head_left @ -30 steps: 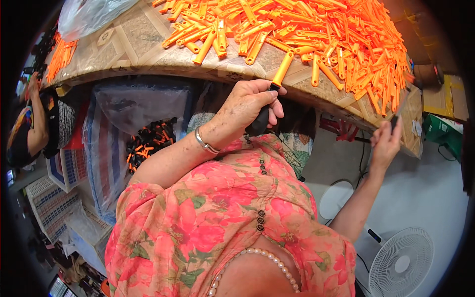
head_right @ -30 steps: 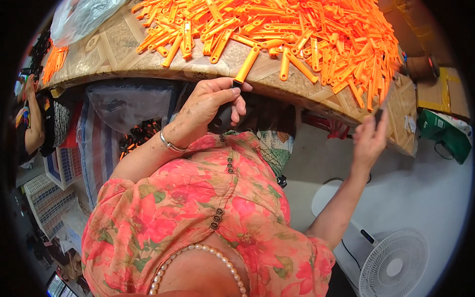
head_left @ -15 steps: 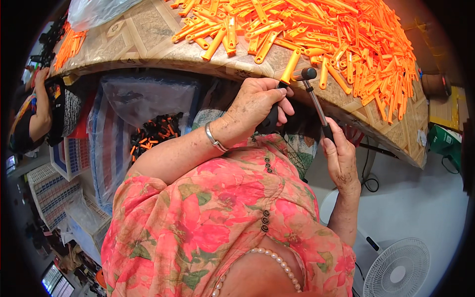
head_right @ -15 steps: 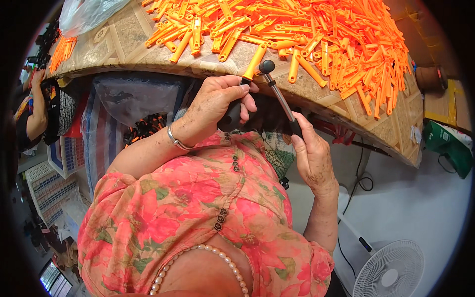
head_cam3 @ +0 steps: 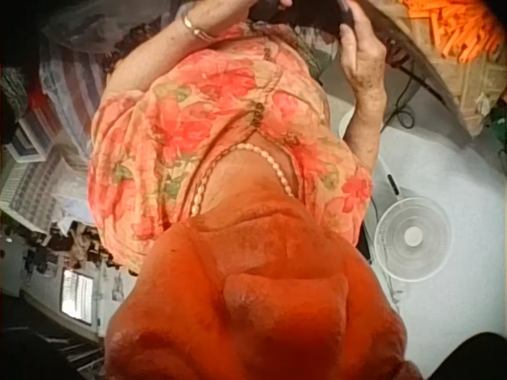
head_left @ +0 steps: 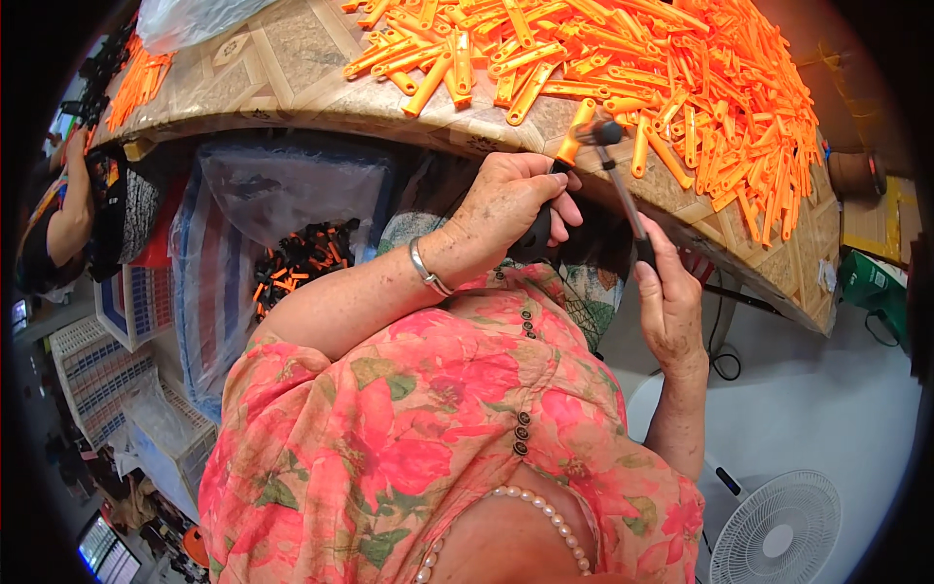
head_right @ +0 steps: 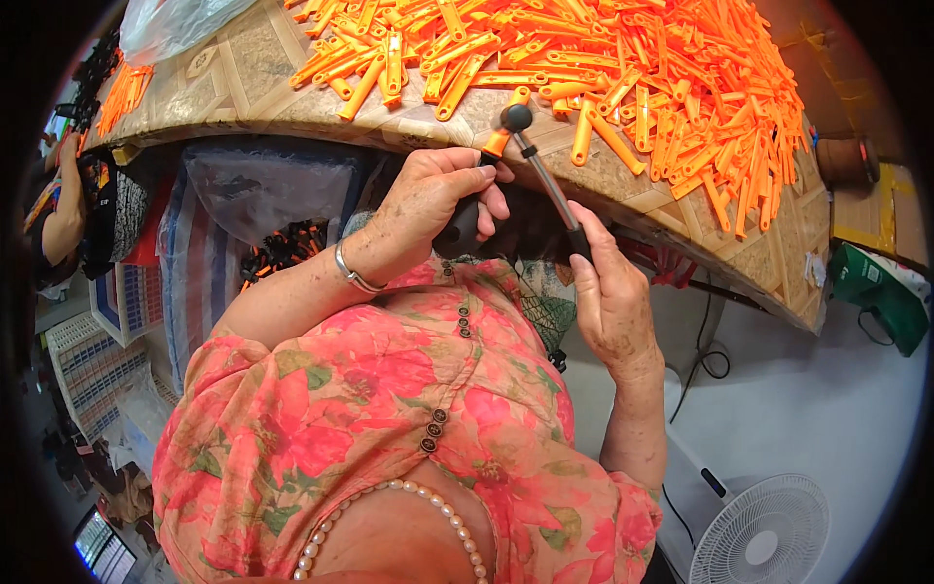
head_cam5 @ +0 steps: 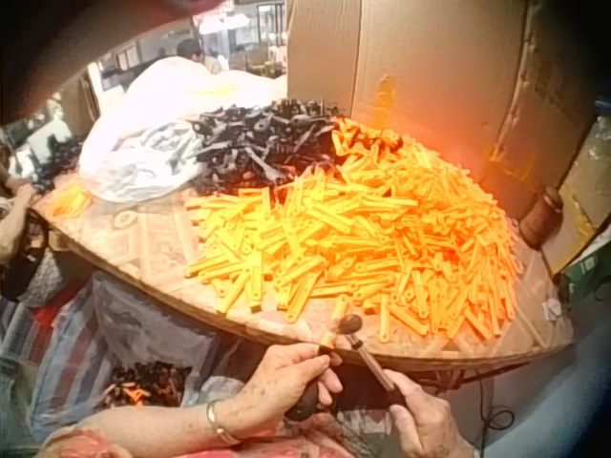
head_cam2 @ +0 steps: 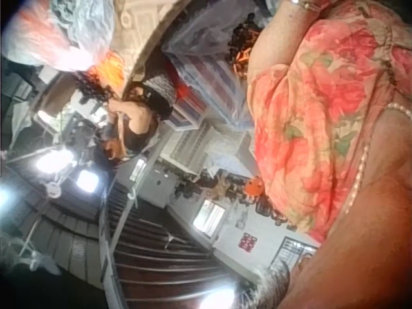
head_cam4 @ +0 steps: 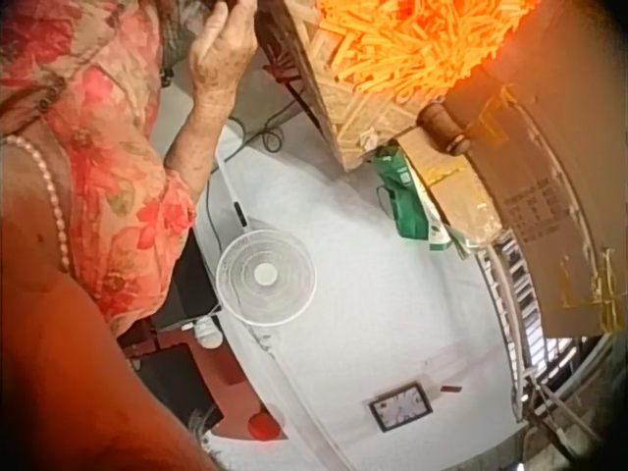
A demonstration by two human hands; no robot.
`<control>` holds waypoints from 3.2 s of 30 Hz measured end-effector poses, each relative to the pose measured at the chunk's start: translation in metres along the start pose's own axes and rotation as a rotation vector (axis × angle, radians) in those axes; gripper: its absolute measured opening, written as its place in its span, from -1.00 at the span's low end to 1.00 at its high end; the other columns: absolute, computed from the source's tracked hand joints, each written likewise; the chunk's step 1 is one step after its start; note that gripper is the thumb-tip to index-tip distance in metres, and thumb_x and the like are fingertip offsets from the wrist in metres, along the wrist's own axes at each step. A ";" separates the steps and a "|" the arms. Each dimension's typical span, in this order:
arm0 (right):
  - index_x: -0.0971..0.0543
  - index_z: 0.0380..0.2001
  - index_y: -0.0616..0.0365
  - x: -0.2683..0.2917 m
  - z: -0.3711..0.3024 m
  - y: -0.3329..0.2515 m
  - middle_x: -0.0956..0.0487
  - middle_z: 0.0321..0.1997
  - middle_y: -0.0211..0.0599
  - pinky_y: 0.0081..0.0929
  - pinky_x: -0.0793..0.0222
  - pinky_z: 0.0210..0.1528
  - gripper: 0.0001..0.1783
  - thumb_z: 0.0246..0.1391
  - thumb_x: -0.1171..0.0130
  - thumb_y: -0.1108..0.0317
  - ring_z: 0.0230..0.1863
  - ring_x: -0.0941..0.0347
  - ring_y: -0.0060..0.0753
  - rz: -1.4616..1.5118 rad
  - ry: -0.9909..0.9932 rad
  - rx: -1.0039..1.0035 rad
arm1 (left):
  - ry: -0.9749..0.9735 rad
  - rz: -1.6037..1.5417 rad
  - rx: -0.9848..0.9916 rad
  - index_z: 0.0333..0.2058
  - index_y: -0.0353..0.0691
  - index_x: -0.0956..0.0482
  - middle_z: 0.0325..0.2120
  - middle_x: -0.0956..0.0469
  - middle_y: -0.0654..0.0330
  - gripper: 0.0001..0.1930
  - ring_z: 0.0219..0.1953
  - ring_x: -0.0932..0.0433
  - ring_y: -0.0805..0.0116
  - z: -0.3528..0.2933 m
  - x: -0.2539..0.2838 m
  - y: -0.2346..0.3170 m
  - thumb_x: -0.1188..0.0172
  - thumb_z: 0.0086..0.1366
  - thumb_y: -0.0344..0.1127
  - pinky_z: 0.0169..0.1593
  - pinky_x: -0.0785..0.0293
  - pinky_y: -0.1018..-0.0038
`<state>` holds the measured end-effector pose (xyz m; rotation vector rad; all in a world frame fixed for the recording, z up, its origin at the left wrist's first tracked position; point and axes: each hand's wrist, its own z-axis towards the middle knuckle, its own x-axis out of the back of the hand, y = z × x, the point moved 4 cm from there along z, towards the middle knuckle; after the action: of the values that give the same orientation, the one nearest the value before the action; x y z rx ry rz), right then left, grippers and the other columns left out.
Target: The person assembles orange plastic components by inserting them into a black plastic jig and striking them with a hammer to secure the fit. The person repeatedly picks up orange pieces, aligns them in the jig, and uses a hammer to drive them into place, then discards the finished units.
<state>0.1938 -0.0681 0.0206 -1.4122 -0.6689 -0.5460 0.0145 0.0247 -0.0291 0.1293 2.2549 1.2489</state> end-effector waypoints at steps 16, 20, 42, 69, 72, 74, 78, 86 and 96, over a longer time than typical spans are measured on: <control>-0.30 0.26 0.12 -0.008 -0.016 0.009 -0.37 -0.53 -0.51 -0.65 -0.22 -0.48 -0.50 0.26 0.05 0.35 -0.56 -0.22 -0.67 0.288 0.092 -0.142 | 0.007 -0.032 0.003 -0.23 -0.39 -0.51 -0.57 -0.59 0.15 -0.80 -0.64 -0.52 0.54 0.001 0.000 -0.001 0.04 0.37 -0.37 -0.54 -0.47 0.62; -0.32 0.23 0.16 -0.015 -0.017 0.011 -0.54 -0.30 -0.16 -0.50 -0.37 -0.26 -0.51 0.21 0.03 0.47 -0.39 -0.46 -0.40 0.153 0.013 -0.135 | 0.014 -0.034 -0.008 -0.24 -0.39 -0.51 -0.56 -0.59 0.14 -0.80 -0.64 -0.52 0.53 0.001 -0.001 -0.002 0.03 0.37 -0.37 -0.54 -0.47 0.62; -0.32 0.23 0.14 -0.031 -0.023 0.006 -0.57 -0.29 -0.05 -0.36 -0.43 -0.24 -0.44 0.12 0.01 0.60 -0.35 -0.55 -0.17 0.083 0.063 -0.028 | 0.042 -0.011 -0.031 -0.28 -0.36 -0.53 -0.57 -0.59 0.13 -0.80 -0.64 -0.51 0.53 0.003 -0.002 -0.003 0.02 0.37 -0.36 -0.54 -0.46 0.61; -0.18 0.32 0.20 0.167 -0.041 0.239 -0.25 0.32 -0.05 -0.38 -0.13 0.25 -0.37 0.21 0.01 0.25 0.25 -0.24 -0.21 0.063 0.951 -0.457 | 0.774 0.143 -0.866 -0.15 -0.24 -0.39 -0.45 -0.54 0.17 -0.88 -0.38 -0.52 0.41 -0.104 0.170 0.011 0.08 0.43 -0.37 -0.18 -0.47 0.49; -0.27 0.28 0.13 0.158 -0.031 0.221 -0.24 0.32 -0.07 -0.30 -0.13 0.26 -0.43 0.23 -0.01 0.21 0.27 -0.23 -0.15 -0.209 0.903 -0.462 | 1.164 -0.079 -0.650 -0.08 -0.32 -0.38 -0.34 -0.55 0.13 -0.79 -0.28 -0.56 0.34 -0.144 0.259 -0.023 -0.03 0.35 -0.37 -0.11 -0.46 0.50; -0.32 0.25 0.12 0.156 -0.026 0.221 -0.25 0.30 -0.08 -0.29 -0.14 0.26 -0.46 0.23 -0.01 0.20 0.27 -0.23 -0.13 -0.289 0.880 -0.441 | 1.370 -0.131 -0.423 0.06 -0.39 -0.30 -0.14 -0.50 0.04 -0.62 -0.11 -0.53 0.26 -0.179 0.336 -0.066 -0.07 0.32 -0.36 0.00 -0.41 0.48; -0.37 0.20 0.12 0.147 -0.027 0.220 -0.26 0.27 -0.09 -0.26 -0.16 0.25 -0.49 0.24 -0.04 0.19 0.27 -0.22 -0.13 -0.357 0.908 -0.359 | 1.506 0.140 -0.408 0.20 -0.48 -0.14 0.14 -0.31 -0.04 -0.44 0.14 -0.37 0.19 -0.181 0.325 -0.057 -0.09 0.29 -0.41 0.20 -0.26 0.39; -0.40 0.12 0.31 0.106 -0.003 0.129 -0.22 0.29 0.01 -0.18 -0.10 0.29 -0.56 0.21 -0.04 0.34 0.30 -0.16 -0.07 -0.482 1.045 -0.072 | 0.764 1.122 -1.027 -0.01 -0.30 -0.49 0.08 -0.43 0.05 -0.61 0.18 -0.35 0.20 -0.063 0.128 0.100 -0.19 0.14 -0.49 0.24 -0.19 0.37; -0.49 0.04 0.22 0.039 0.020 0.032 -0.36 0.21 -0.05 -0.11 -0.10 0.27 -0.57 0.04 -0.05 0.54 0.25 -0.22 0.01 -0.525 0.724 0.179 | 0.589 1.559 -1.101 -0.10 -0.20 -0.53 -0.32 -0.52 0.11 -0.54 -0.22 -0.47 0.14 0.058 0.048 0.134 -0.32 0.06 -0.09 -0.14 -0.39 0.26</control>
<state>0.2421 -0.0431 0.0264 -0.7682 -0.4686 -1.2976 -0.0194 0.1601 0.0347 1.3620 1.1268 3.4068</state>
